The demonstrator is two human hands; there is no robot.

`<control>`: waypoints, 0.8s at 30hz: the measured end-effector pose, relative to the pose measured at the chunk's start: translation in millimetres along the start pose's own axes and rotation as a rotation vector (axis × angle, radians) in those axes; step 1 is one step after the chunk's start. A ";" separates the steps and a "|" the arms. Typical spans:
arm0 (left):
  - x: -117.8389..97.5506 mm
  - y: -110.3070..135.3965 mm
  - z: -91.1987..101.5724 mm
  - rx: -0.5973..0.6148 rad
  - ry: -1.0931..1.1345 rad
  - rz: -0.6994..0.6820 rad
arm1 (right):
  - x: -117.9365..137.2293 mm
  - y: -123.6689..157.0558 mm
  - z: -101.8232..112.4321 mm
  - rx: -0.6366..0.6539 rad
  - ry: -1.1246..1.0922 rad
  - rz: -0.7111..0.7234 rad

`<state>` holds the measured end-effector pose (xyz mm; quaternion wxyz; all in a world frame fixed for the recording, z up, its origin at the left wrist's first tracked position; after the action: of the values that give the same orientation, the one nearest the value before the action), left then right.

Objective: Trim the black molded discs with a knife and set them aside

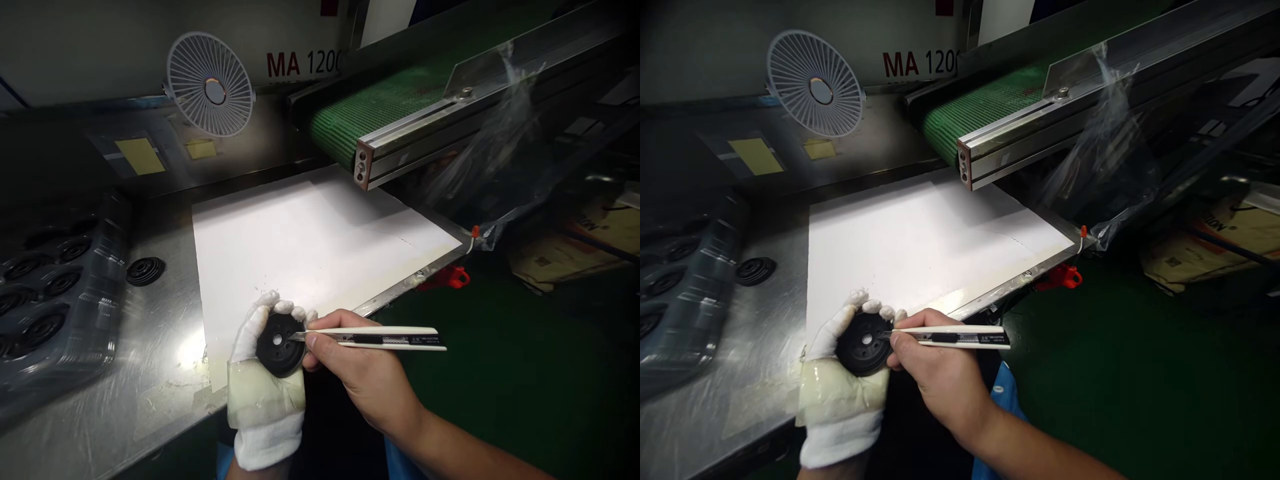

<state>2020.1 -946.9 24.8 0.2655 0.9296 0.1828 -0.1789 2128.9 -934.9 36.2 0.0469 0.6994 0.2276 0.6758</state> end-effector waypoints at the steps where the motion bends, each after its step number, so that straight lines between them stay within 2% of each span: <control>1: 0.5 0.1 -0.4 -0.003 0.002 0.005 | 0.4 0.1 -0.1 0.002 -0.003 0.003; 12: 1.6 -1.3 3.7 0.009 -0.019 -0.022 | 4.1 -3.9 0.4 0.038 0.042 0.003; 20: 0.0 -3.1 6.3 0.015 -0.085 -0.059 | -2.1 -3.0 -0.2 0.048 -0.056 0.001; 24: -0.7 -1.4 4.4 0.022 -0.135 -0.005 | 1.4 -4.4 2.6 0.080 -0.196 0.030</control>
<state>2017.8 -948.5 21.0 0.2662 0.9179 0.1650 -0.2437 2130.2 -929.8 35.6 0.0308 0.7670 0.2381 0.5951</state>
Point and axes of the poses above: each hand's wrist, its own y-axis away from the middle knuckle, its own z-axis out of the back of the hand, x = y × z, the point moved 5 cm from there along -y, towards the middle knuckle, and after that the axes turned 8 degrees about -z, right-handed, at the moved point
